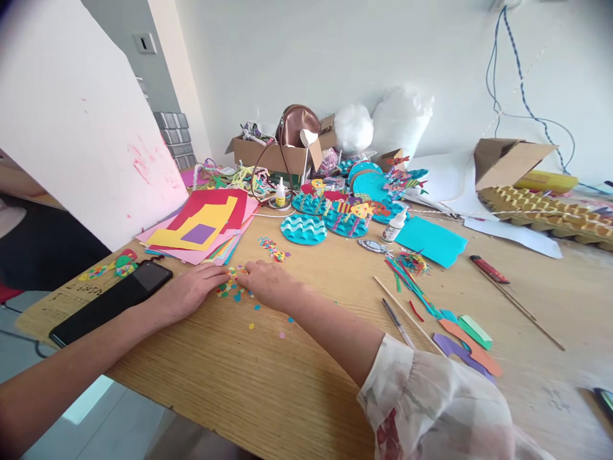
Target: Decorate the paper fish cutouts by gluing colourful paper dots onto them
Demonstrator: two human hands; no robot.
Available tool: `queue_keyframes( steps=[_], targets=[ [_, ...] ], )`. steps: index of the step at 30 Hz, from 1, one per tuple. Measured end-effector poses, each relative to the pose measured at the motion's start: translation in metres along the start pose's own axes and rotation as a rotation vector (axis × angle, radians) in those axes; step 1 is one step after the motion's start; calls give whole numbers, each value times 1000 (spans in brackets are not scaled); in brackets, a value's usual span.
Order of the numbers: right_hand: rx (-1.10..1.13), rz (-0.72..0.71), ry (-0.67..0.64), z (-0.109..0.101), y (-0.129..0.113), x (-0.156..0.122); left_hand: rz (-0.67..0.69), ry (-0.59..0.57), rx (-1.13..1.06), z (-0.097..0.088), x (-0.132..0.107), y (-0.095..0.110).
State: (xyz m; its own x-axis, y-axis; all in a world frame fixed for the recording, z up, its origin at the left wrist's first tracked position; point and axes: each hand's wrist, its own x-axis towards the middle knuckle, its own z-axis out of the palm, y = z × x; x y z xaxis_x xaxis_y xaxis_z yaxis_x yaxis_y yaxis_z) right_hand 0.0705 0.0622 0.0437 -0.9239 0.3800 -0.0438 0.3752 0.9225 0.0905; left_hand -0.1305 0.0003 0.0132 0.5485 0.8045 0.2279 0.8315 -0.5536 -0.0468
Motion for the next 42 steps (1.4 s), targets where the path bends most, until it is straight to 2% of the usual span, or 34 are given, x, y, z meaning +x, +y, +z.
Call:
queue_keyframes(
  steps=[5, 10, 13, 16, 21, 29, 36, 42],
  targets=[
    [84, 32, -2, -4, 3, 3, -30, 38, -64, -1, -1, -2],
    [288, 202, 19, -7, 7, 17, -141, 33, -111, -4, 7, 1],
    [328, 260, -10, -10, 8, 25, -210, 64, -143, -3, 13, 0],
    [310, 273, -43, -10, 7, 31, -270, 134, -193, -4, 19, -1],
    [236, 279, -74, -3, 1, 42, -371, 316, -328, -9, 27, 4],
    [171, 267, -122, -4, -5, 49, -369, 455, -393, -4, 28, 6],
    [195, 272, -155, -7, -7, 50, -439, 432, -461, -6, 25, 4],
    [267, 291, -120, -3, -3, 48, -529, 417, -556, -7, 22, 4]
  ],
)
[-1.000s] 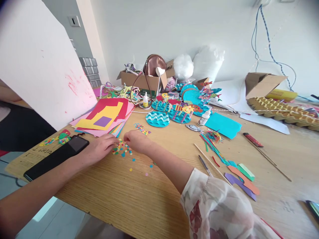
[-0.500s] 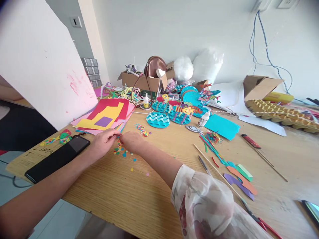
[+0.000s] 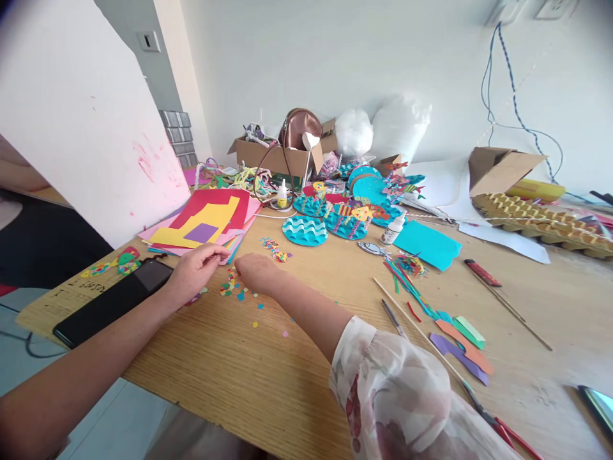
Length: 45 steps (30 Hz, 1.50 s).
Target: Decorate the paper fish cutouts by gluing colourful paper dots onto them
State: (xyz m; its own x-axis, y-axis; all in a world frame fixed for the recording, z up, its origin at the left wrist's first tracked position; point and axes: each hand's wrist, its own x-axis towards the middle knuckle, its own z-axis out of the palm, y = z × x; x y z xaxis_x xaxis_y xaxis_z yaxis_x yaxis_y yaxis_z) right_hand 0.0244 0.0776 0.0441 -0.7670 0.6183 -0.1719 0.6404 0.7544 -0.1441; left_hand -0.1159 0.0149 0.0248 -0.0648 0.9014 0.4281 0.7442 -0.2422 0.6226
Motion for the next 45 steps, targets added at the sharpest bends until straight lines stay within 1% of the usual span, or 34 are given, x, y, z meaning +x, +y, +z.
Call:
queue_keyframes(
  steps=[3, 6, 11, 14, 18, 22, 30, 34, 38, 42, 45],
  targets=[
    [77, 19, 37, -3, 6, -3, -71, -37, -53, 0, 0, 0],
    [189, 31, 79, -10, 11, -10, -146, -96, -107, -1, 2, 4],
    [434, 51, 114, -20, 14, -26, -256, -251, -292, 2, 1, 17],
    [577, 62, 116, -22, 13, -33, -276, -307, -383, 4, -2, 26],
    [752, 80, 134, -22, 13, -39, -266, -315, -426, 9, -4, 31],
    [923, 104, 141, -21, 12, -43, -241, -272, -432, 14, -2, 34],
    [1096, 79, 111, -18, 17, -52, -271, -280, -490, 16, -1, 48],
    [1078, 77, 135, -15, 18, -55, -264, -298, -456, 18, -1, 49],
    [940, 60, 172, -12, 22, -56, -240, -304, -350, 20, 0, 49],
    [794, 44, 268, -10, 29, -56, -263, -292, -317, 20, 2, 50],
    [666, 13, 361, -10, 30, -57, -252, -282, -272, 20, 4, 50]
  ],
)
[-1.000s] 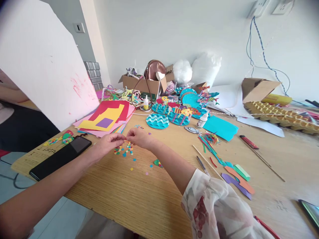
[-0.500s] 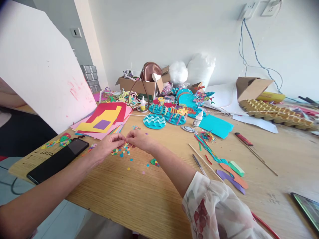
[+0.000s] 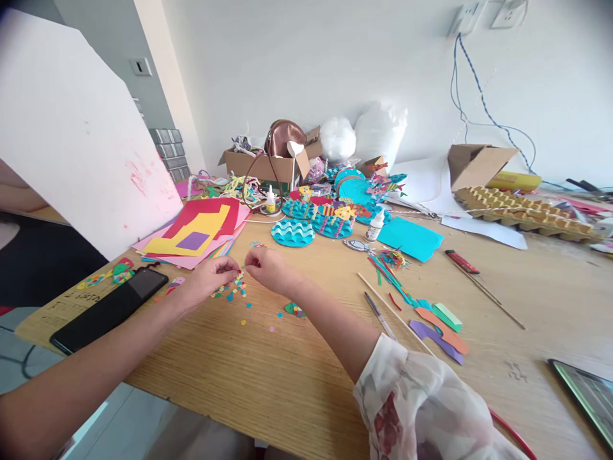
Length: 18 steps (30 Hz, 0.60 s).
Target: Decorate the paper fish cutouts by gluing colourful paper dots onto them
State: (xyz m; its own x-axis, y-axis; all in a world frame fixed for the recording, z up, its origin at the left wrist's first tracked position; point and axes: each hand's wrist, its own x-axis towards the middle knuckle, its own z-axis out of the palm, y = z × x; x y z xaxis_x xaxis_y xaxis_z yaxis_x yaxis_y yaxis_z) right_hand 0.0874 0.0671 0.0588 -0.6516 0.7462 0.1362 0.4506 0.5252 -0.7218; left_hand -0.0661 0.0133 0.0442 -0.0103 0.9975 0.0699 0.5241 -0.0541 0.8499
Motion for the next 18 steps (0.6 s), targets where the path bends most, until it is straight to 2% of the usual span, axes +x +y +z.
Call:
queue_keyframes(
  steps=[4, 7, 13, 18],
  targets=[
    [-331, -144, 16, 2, -2, -1, 29, -11, 101, 0, 1, 1],
    [-468, -160, -3, 5, -3, 0, 50, -21, 160, 0, 2, 2],
    [-505, -106, -26, 7, -5, 1, 79, -47, 163, 2, 2, 0],
    [-472, -53, -37, 4, -7, -2, 46, -60, 142, 3, 3, -3]
  ],
)
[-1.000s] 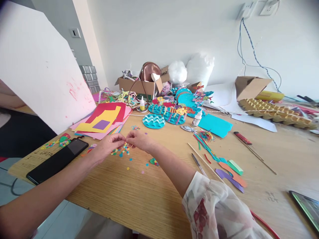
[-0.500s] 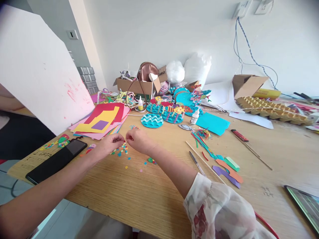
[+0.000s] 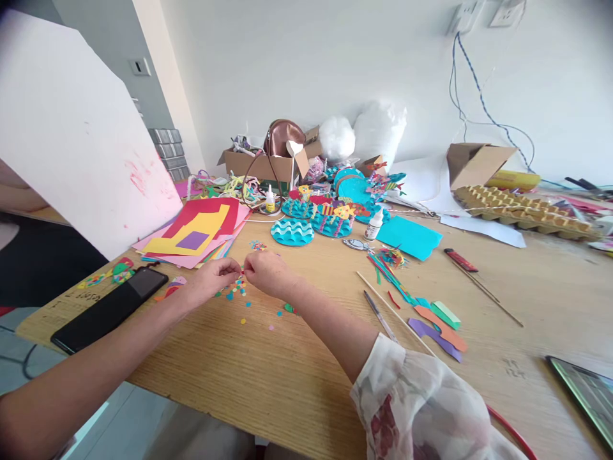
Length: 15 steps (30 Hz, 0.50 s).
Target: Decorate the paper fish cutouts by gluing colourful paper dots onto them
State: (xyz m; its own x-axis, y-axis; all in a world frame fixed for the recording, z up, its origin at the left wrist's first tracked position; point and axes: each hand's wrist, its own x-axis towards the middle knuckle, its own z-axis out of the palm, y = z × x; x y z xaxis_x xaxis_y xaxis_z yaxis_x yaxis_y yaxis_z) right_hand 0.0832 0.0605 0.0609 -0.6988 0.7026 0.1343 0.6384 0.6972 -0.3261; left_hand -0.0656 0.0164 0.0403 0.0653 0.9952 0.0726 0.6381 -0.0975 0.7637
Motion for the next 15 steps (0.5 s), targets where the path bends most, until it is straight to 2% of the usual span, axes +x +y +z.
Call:
queue_keyframes(
  steps=[3, 6, 11, 15],
  targets=[
    [28, 18, -11, -7, 5, -6, -8, -9, 22, 1, 0, -2],
    [66, 29, -42, -18, 18, -19, 21, -25, 142, 2, 0, -4],
    [38, 117, -169, -37, 45, -52, 181, -106, 441, 9, -2, -6],
    [9, 168, -268, -40, 54, -71, 261, -153, 549, 12, -1, -7]
  ],
)
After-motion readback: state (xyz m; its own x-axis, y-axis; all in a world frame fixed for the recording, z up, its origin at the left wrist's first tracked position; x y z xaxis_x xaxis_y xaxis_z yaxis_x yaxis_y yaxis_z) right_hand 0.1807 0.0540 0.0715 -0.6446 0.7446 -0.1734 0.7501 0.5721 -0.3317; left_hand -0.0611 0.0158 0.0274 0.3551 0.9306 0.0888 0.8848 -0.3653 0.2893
